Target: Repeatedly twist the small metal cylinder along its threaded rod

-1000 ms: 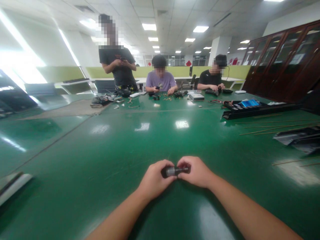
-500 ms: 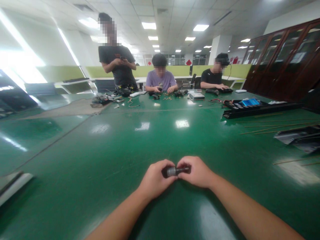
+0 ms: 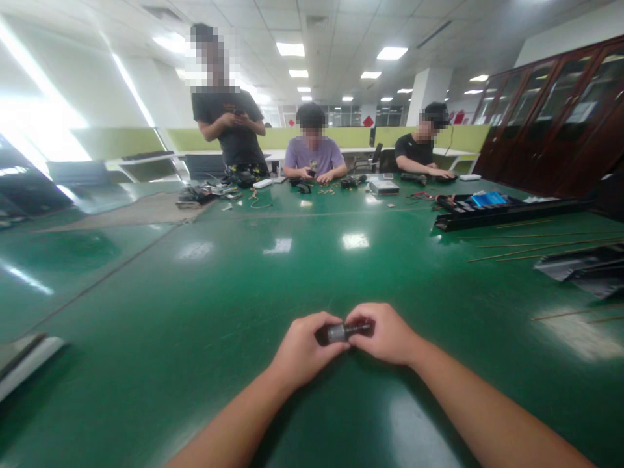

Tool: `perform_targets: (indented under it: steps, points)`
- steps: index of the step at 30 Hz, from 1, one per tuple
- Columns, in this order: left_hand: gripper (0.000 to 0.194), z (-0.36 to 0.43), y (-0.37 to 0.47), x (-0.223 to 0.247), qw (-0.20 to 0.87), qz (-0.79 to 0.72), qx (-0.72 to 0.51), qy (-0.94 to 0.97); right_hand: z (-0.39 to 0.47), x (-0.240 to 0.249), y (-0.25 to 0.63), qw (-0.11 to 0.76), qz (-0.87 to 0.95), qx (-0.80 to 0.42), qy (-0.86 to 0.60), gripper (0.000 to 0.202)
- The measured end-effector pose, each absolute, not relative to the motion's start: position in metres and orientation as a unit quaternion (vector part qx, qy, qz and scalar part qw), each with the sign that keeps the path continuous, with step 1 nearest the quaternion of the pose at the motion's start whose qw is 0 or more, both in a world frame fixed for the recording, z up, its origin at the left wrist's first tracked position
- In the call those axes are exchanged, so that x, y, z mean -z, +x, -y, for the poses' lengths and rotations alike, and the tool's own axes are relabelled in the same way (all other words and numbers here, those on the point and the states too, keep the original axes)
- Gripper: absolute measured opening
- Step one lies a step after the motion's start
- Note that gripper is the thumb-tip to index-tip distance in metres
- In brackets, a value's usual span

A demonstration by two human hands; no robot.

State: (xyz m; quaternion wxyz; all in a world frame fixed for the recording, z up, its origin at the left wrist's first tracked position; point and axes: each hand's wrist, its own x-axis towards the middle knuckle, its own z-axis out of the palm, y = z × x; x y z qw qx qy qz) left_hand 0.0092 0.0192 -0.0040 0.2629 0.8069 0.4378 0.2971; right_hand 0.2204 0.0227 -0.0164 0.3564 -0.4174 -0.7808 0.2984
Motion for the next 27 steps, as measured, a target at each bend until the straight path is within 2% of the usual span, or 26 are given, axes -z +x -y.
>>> perform_targets:
  steps: [27]
  points:
    - [0.024,-0.016,0.0114,0.0036,0.223,-0.429,-0.323,0.813,-0.0225,0.0152,0.222,0.358,0.795,-0.284,-0.399,0.008]
